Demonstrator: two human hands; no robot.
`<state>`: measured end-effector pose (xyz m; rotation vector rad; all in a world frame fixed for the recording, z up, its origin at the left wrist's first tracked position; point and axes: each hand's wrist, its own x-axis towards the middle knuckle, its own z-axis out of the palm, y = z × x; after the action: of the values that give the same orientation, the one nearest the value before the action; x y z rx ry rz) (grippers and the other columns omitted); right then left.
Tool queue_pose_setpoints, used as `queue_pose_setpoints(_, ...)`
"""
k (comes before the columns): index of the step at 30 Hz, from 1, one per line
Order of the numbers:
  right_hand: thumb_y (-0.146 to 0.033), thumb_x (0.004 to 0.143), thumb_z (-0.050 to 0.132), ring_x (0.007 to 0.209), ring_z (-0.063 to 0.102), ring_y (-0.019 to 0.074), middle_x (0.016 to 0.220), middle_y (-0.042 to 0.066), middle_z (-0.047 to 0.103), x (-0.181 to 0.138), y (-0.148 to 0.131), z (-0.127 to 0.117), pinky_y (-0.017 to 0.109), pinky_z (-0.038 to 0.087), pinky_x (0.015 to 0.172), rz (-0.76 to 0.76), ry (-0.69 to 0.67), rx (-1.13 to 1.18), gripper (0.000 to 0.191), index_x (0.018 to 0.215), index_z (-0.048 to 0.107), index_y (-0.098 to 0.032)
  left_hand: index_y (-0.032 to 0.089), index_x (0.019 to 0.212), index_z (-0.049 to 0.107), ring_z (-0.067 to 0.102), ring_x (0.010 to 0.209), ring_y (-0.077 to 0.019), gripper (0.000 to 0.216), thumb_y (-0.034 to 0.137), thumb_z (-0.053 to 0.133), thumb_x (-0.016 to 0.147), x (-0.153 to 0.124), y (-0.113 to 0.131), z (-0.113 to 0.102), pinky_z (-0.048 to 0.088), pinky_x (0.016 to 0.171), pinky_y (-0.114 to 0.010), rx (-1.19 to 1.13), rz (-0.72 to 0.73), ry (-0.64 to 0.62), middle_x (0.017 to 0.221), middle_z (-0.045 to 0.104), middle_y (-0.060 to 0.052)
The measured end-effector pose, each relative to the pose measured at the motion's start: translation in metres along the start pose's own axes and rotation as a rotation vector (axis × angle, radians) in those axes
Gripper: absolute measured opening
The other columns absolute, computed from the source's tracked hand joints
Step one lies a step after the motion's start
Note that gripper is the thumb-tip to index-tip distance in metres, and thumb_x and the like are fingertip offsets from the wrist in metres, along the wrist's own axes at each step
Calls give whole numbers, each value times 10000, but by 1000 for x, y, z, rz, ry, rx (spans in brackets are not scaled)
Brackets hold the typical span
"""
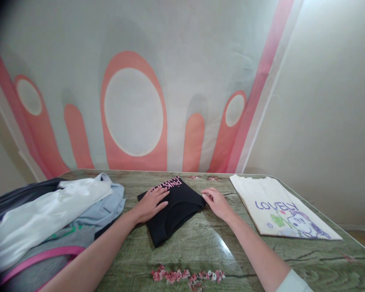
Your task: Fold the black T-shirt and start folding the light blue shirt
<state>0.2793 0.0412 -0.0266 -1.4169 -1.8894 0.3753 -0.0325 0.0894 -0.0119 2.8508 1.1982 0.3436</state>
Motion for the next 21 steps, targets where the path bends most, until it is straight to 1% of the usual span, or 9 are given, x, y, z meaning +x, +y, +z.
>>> queue_pose_setpoints(2, -337, 814, 462, 727, 553, 147, 852, 45, 596, 0, 1, 5, 290, 449, 697, 43, -24, -11, 274, 989, 605, -181, 278, 1318, 352, 229, 1289, -199, 528, 540, 196, 887, 0, 0, 0, 109, 1044, -404, -2, 3, -3, 1389, 329, -29)
queue_pose_setpoints(4, -343, 789, 498, 675, 534, 141, 796, 34, 586, 0, 2, 9, 280, 439, 659, 60, -37, -36, 276, 979, 606, -174, 282, 1317, 351, 235, 1287, -191, 523, 536, 193, 889, 0, 0, -1, 112, 1044, -398, -7, 7, -6, 1390, 328, -26)
queue_pose_setpoints(8, -329, 766, 520, 656, 522, 145, 753, 31, 582, 2, 4, 12, 276, 421, 637, 80, -47, -88, 249, 922, 620, -164, 281, 1313, 361, 252, 1279, -196, 528, 543, 198, 885, 0, 0, -1, 121, 1040, -395, -10, 8, -4, 1383, 339, -27)
queue_pose_setpoints(12, -296, 777, 487, 689, 545, 153, 777, 35, 606, 3, 8, 13, 283, 422, 662, 109, -67, -68, 219, 896, 624, -173, 285, 1307, 370, 261, 1273, -194, 524, 541, 190, 887, 1, 0, 1, 129, 1038, -391, -14, 9, 3, 1380, 346, -21)
queue_pose_setpoints(15, -271, 782, 467, 725, 555, 162, 813, 43, 619, 3, 9, 13, 297, 424, 696, 102, -64, -87, 213, 891, 626, -180, 286, 1304, 373, 265, 1271, -189, 519, 534, 181, 891, 1, 0, 2, 130, 1037, -387, -16, 5, 7, 1378, 350, -19)
queue_pose_setpoints(18, -236, 797, 434, 797, 555, 171, 852, 51, 621, 1, 9, 14, 313, 414, 766, 53, -29, -127, 219, 887, 627, -183, 285, 1305, 371, 267, 1270, -187, 520, 533, 176, 892, 1, 0, 3, 125, 1038, -387, -14, 6, 7, 1377, 351, -19)
queue_pose_setpoints(21, -217, 810, 403, 831, 550, 177, 864, 60, 608, -1, 8, 14, 320, 412, 800, 47, 49, -145, 237, 895, 620, -174, 285, 1307, 367, 258, 1275, -184, 525, 539, 174, 890, 1, -1, 3, 115, 1041, -384, -13, -2, 2, 1382, 341, -20)
